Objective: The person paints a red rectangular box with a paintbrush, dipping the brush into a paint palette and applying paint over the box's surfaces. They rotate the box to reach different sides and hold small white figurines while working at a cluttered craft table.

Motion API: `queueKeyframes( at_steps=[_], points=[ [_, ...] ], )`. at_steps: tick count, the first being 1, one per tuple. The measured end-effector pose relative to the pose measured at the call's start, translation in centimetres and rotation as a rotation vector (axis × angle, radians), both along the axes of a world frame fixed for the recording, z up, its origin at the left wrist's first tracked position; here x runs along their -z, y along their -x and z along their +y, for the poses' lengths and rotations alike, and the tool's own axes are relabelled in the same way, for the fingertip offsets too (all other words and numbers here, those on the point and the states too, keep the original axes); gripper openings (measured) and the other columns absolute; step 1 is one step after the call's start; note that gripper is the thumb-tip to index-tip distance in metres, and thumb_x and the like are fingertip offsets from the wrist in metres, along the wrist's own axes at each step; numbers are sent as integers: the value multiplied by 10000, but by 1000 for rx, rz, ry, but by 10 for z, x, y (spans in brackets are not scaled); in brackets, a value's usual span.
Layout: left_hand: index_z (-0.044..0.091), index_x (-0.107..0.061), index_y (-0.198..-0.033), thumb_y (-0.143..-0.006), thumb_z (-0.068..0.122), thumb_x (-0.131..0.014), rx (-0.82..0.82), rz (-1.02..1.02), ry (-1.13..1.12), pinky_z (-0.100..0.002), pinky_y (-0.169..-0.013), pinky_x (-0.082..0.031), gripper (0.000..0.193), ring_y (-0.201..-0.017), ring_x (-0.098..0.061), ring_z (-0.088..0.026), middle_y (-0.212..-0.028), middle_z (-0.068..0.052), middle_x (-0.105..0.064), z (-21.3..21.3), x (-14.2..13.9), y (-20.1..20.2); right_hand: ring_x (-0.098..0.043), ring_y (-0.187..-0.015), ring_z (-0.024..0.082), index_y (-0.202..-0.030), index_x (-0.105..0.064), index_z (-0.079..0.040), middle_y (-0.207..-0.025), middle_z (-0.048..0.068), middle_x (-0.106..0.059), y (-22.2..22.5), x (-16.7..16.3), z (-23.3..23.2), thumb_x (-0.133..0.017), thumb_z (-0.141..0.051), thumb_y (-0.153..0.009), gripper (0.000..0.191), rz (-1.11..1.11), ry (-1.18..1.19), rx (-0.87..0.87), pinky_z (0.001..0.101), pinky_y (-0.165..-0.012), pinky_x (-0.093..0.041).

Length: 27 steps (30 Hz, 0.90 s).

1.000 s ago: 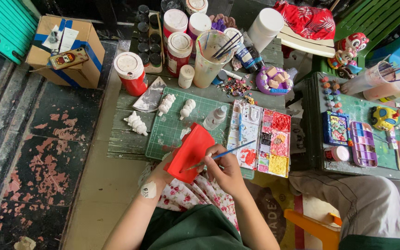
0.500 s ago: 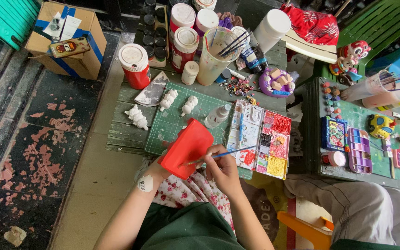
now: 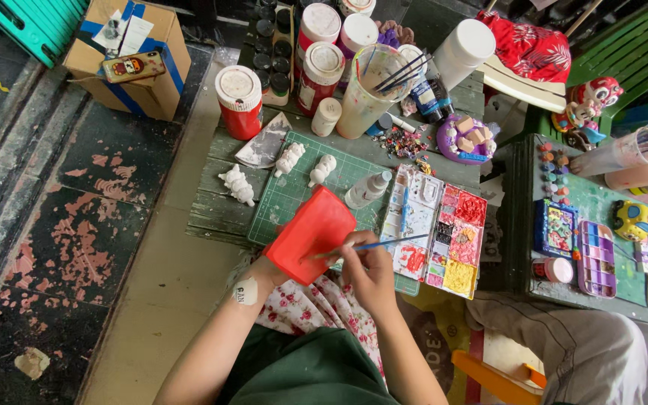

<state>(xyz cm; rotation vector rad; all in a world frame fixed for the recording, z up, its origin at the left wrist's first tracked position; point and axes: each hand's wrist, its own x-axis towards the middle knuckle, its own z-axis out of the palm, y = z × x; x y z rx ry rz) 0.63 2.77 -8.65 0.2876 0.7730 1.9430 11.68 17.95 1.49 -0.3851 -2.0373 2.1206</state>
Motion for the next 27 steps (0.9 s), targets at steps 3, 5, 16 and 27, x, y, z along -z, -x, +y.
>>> queueKeyframes(
  at_steps=[3, 5, 16, 27],
  points=[
    [88, -623, -1357, -1025, 372, -566, 1, -48, 101, -335, -907, -566, 441, -1100, -658, -161, -1250, -53, -693, -1, -6, 1, -426, -511, 28, -1105, -528, -35, -817, 103, -714, 13, -2, 13, -521, -60, -1073, 41, 117, 9, 199, 192, -457, -329],
    [98, -624, -1361, -1037, 394, -535, 7, 162, 195, -324, -911, -560, 448, -1107, -650, -142, -1259, -46, -690, -3, -8, 2, -434, -518, 22, -1104, -520, -45, -823, 102, -725, 8, -4, 15, -503, -66, -1075, 39, 130, 40, 148, 191, -462, -337],
    [96, -525, -1460, -1066, 412, -489, 13, 184, 72, -322, -914, -561, 506, -1119, -635, -95, -1305, -17, -655, -2, -6, 3, -433, -537, 27, -1103, -520, -53, -828, 84, -699, 22, -10, 25, -507, -65, -1077, 31, 192, -68, 265, 188, -484, -337],
    [61, -549, -1455, -1070, 355, -483, 48, 48, 72, -313, -912, -544, 489, -1117, -632, -125, -1309, -71, -662, -3, -4, 1, -644, -594, 256, -978, -630, -48, -861, 123, -719, -1, -19, -26, -603, 2, -823, 165, 722, -876, -33, 362, -560, -517]
  ],
)
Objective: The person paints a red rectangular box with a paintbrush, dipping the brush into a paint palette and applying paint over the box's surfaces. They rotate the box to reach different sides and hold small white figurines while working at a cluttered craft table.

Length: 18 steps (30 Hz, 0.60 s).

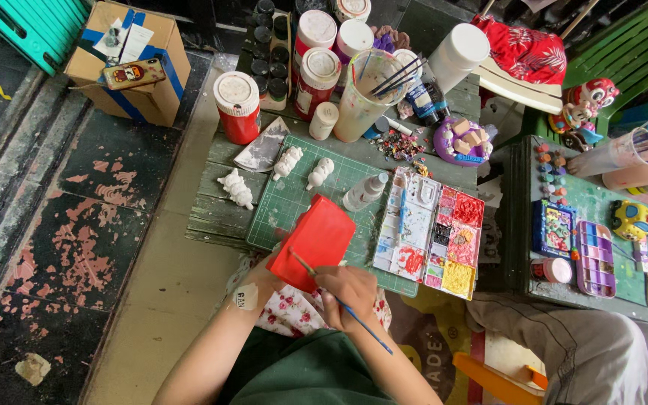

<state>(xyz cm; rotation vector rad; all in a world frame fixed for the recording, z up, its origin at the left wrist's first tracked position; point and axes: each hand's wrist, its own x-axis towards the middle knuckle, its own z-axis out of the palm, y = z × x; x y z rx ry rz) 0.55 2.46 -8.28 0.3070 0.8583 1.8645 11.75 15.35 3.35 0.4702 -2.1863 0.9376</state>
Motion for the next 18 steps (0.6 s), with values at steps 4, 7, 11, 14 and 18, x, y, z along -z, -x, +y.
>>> queueKeyframes(
  at_steps=[4, 7, 11, 14, 18],
  points=[
    [56, -560, -1445, -1062, 337, -496, 1, 20, 28, -313, -905, -545, 479, -1109, -635, -128, -1301, -78, -665, -1, -1, 1, -677, -668, 253, -999, -616, -61, -927, 119, -730, 1, -3, 5, -550, -17, -893, 132, -68, 111, 13, 368, -637, -559],
    [53, -567, -1437, -1057, 324, -505, -1, 14, 33, -312, -900, -546, 471, -1104, -637, -131, -1296, -83, -667, 1, 1, 2, -701, -720, 269, -1022, -608, -49, -972, 135, -732, -1, -3, 6, -546, -17, -931, 114, -80, 70, 106, 372, -659, -566],
    [48, -578, -1427, -1049, 306, -518, -26, 18, 23, -312, -893, -548, 461, -1097, -640, -134, -1288, -89, -669, 2, 4, 1, -695, -684, 261, -985, -608, -55, -919, 118, -732, -6, -4, 9, -553, -14, -890, 118, -78, 81, -103, 367, -620, -536],
    [45, -585, -1419, -1043, 292, -528, -32, 17, 34, -312, -888, -549, 454, -1091, -642, -137, -1282, -94, -671, 3, 4, 1, -642, -609, 231, -973, -613, -40, -926, 140, -743, -6, -1, 9, -472, -8, -937, 149, -129, 358, 78, 342, -576, -523],
    [41, -596, -1409, -1035, 274, -540, -27, 45, 44, -311, -882, -550, 444, -1084, -645, -140, -1275, -101, -674, 1, 5, 1, -705, -701, 270, -1017, -592, -47, -904, 114, -720, -8, 6, 5, -493, -35, -987, 104, 47, 13, 175, 344, -647, -548]
  ],
)
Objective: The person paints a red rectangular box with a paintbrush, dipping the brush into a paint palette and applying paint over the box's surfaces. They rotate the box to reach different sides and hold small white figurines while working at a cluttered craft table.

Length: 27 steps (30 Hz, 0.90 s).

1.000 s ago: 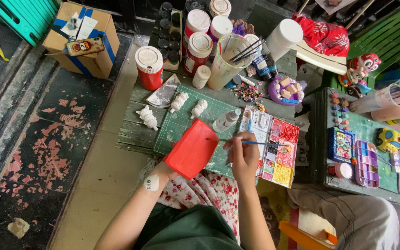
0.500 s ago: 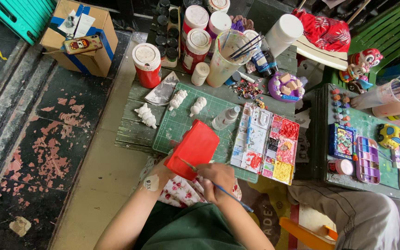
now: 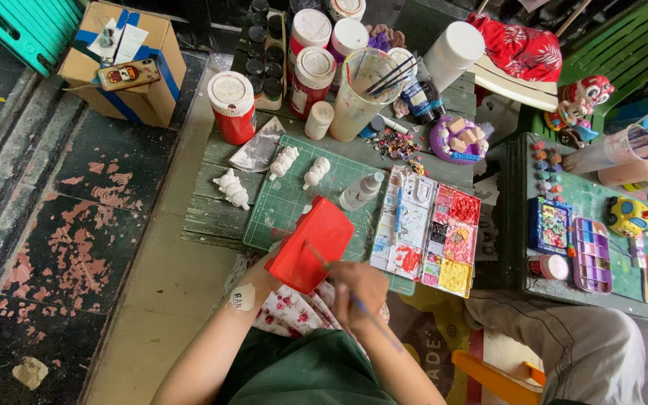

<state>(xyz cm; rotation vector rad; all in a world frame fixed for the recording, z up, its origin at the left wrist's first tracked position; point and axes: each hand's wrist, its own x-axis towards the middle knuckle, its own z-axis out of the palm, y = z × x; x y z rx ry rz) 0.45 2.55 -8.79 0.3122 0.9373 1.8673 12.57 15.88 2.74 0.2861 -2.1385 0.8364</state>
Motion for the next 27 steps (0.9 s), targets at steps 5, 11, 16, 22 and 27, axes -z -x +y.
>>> queueKeyframes(
  at_steps=[5, 11, 16, 22, 27],
  points=[
    [35, -608, -1396, -1026, 252, -557, 1, 42, 5, -311, -873, -551, 432, -1075, -648, -145, -1265, -109, -677, -2, 0, 1, -622, -630, 222, -999, -579, -49, -849, 99, -708, -18, 12, -7, -451, -50, -1015, 129, -71, 185, -270, 331, -616, -493],
    [29, -624, -1380, -1014, 225, -576, 7, 129, 18, -310, -863, -553, 418, -1064, -652, -150, -1254, -119, -681, -5, -9, 0, -565, -632, 113, -1013, -593, 13, -884, 140, -685, 5, 24, 9, -403, -35, -1061, 202, -217, 761, 24, 271, -563, -468],
    [23, -637, -1367, -1005, 203, -592, -14, 83, 29, -310, -855, -555, 407, -1055, -655, -154, -1245, -127, -684, -5, -6, 1, -574, -627, 149, -932, -596, -14, -898, 144, -703, -1, 12, 8, -422, -46, -1038, 207, -58, 257, 42, 299, -574, -453],
    [16, -652, -1352, -993, 176, -611, -28, -17, 41, -309, -845, -557, 395, -1044, -660, -159, -1233, -137, -688, -4, -1, 4, -641, -587, 197, -895, -592, -52, -819, 107, -703, -12, 19, 0, -465, -80, -995, 165, -1, 142, -279, 324, -544, -436],
    [11, -665, -1339, -983, 154, -627, -4, 9, 61, -309, -837, -558, 385, -1035, -663, -163, -1224, -145, -691, -5, -1, 5, -603, -658, 178, -1059, -559, -2, -965, 162, -666, 3, 38, 26, -387, -192, -1139, 269, -148, 733, -4, 300, -586, -505]
  ],
)
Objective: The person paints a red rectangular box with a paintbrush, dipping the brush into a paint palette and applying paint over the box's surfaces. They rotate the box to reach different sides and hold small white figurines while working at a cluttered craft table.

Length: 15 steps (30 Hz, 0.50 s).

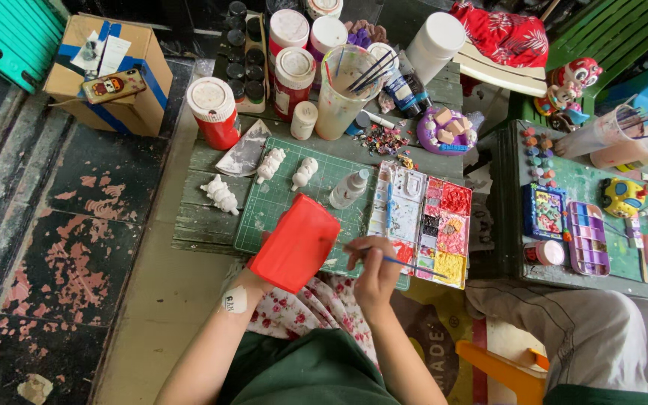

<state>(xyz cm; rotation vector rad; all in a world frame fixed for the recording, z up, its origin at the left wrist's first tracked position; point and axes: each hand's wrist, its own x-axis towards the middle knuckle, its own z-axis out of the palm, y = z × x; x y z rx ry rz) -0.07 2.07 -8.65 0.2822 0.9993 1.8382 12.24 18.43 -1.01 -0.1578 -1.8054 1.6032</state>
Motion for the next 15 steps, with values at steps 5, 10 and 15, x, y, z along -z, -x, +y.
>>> queueKeyframes(
  at_steps=[5, 10, 15],
  points=[
    [5, -678, -1326, -974, 131, -643, 26, 34, 129, -308, -828, -560, 376, -1026, -666, -168, -1214, -153, -695, -15, -2, 2, -597, -607, 136, -1102, -509, -47, -973, 142, -670, -15, 1, 40, -368, -293, -1164, 291, 2, 90, 236, 231, -547, -387],
    [-20, -707, -1293, -978, 114, -637, 122, 185, 266, -322, -786, -574, 349, -973, -692, -199, -1171, -204, -729, -41, -22, 30, -572, -575, 131, -1101, -495, -69, -991, 118, -654, -44, 6, 56, -389, -310, -1162, 270, 8, 143, 338, 228, -519, -333],
    [-26, -668, -1317, -988, 124, -636, 57, 70, 101, -342, -832, -555, 363, -1022, -667, -215, -1217, -204, -693, -43, -34, 35, -573, -574, 111, -1107, -469, -84, -1014, 97, -657, -63, 7, 78, -443, -256, -1165, 184, 13, 201, 446, 226, -502, -335]
  ],
)
